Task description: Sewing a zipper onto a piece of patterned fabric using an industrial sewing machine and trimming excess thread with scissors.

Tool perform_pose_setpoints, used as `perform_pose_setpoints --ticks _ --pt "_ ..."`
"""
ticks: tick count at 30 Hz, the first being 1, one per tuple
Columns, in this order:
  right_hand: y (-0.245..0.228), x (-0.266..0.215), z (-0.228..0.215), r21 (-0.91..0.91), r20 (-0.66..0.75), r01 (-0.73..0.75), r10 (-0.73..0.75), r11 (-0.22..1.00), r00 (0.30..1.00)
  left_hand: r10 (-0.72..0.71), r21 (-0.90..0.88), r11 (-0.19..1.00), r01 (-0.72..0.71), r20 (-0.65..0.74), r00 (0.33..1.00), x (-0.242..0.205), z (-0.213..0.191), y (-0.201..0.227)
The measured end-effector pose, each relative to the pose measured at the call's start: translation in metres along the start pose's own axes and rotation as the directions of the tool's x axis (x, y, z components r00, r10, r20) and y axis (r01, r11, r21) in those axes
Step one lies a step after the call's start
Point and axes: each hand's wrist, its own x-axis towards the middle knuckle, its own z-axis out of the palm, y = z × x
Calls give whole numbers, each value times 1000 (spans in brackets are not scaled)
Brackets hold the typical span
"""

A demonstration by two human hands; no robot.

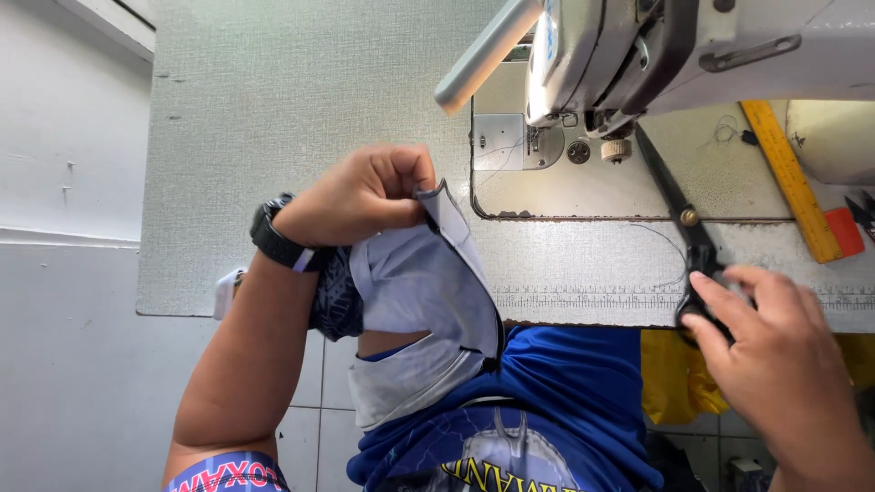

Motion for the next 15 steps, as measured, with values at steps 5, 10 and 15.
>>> perform_pose_setpoints --ticks 5,10,15 --pt "-80 17 -20 539 -13 24 -20 842 1000 178 -334 924 -188 -61 982 -27 49 3" --pt "-158 11 16 957 49 -8 -136 290 989 130 -401 904 -148 -72 989 -48 91 13" --pt "-168 -6 12 973 121 -103 -72 208 990 119 -369 912 -180 -182 976 -59 113 21"
